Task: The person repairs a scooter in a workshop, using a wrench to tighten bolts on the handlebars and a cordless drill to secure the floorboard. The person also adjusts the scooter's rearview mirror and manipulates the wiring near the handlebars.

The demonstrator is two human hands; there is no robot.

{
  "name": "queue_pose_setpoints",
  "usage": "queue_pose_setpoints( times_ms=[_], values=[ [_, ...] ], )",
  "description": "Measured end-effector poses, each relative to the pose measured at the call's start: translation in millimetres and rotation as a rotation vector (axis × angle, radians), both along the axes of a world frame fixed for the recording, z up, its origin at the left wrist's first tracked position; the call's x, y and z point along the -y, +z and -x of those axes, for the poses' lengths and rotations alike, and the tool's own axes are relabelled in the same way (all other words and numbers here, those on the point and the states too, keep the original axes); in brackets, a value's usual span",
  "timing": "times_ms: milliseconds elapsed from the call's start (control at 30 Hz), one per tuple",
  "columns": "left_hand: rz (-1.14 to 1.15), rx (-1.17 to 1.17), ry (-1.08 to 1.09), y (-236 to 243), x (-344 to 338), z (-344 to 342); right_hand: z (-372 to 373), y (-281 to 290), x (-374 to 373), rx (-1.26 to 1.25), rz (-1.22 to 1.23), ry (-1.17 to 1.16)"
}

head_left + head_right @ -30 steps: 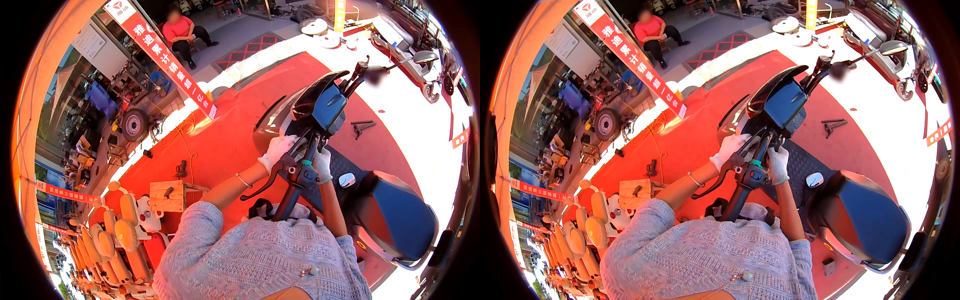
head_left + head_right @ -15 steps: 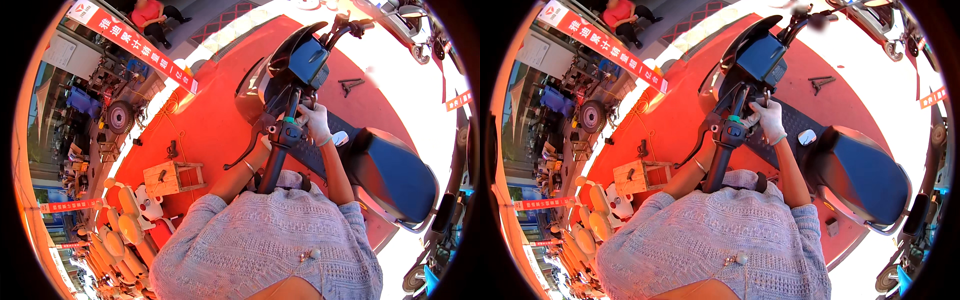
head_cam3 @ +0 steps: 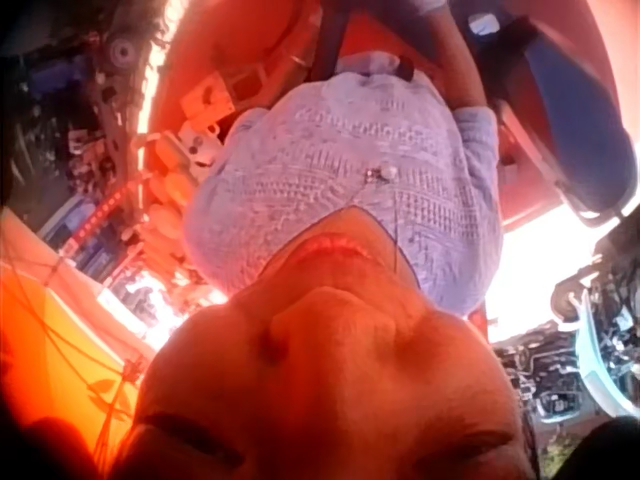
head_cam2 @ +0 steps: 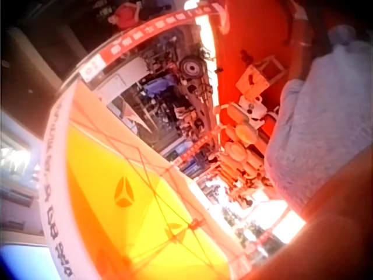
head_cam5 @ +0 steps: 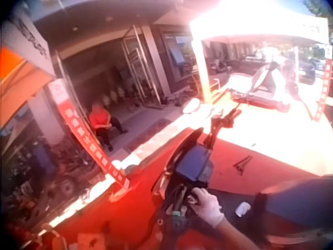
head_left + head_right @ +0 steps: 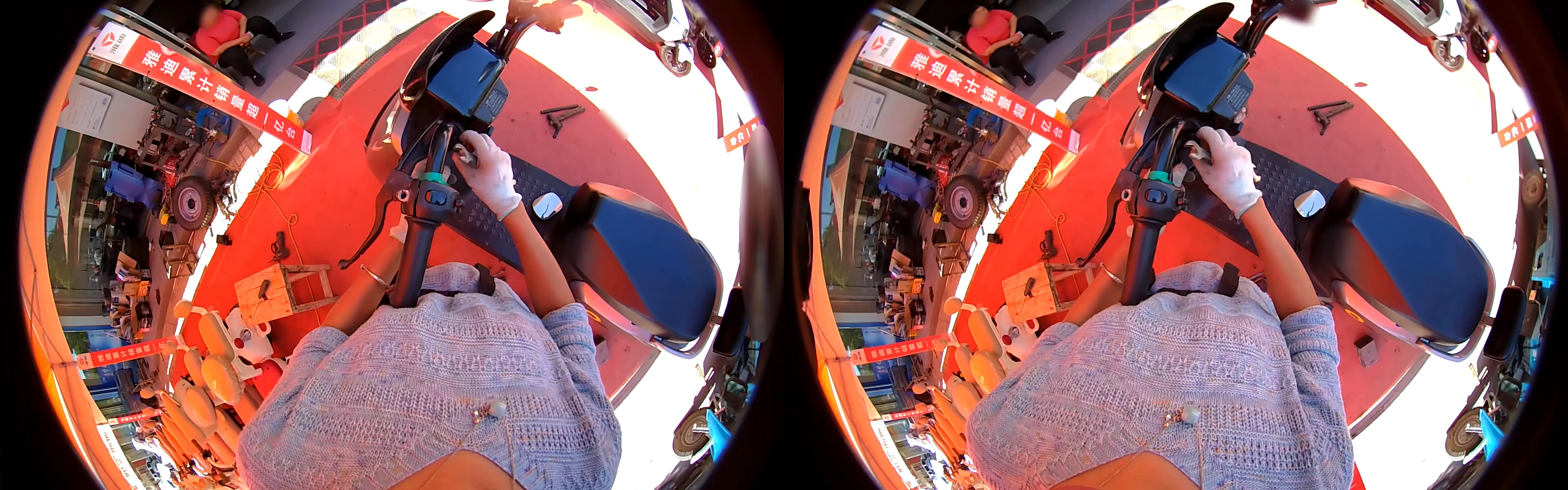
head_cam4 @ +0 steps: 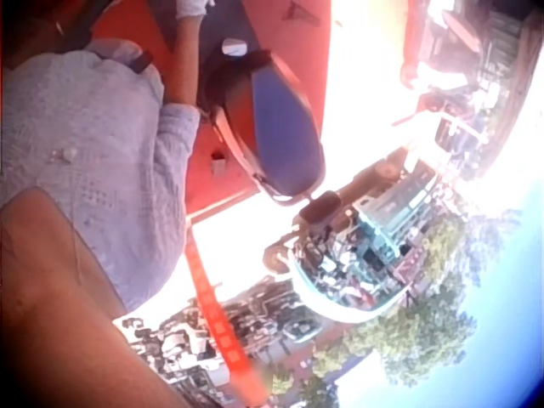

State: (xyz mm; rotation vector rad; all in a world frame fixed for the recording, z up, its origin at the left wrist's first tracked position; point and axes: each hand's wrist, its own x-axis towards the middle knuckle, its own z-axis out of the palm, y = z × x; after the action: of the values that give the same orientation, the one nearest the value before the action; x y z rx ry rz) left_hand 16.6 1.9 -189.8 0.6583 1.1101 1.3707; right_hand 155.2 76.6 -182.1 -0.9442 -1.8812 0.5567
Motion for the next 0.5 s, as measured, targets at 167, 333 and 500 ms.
queue_pose_setpoints(
  times_ms=[167,333,500],
  values=[
    [-0.001,-0.011,0.029,-2,2,-6,12,-17,2,-0.025,-0.027,-0.047],
    [-0.007,-0.019,0.051,-1,0,-8,11,-13,6,-0.403,0.453,0.171],
    [-0.019,-0.035,0.073,2,-4,-8,2,-8,1,-0.397,0.487,0.202]
  ],
)
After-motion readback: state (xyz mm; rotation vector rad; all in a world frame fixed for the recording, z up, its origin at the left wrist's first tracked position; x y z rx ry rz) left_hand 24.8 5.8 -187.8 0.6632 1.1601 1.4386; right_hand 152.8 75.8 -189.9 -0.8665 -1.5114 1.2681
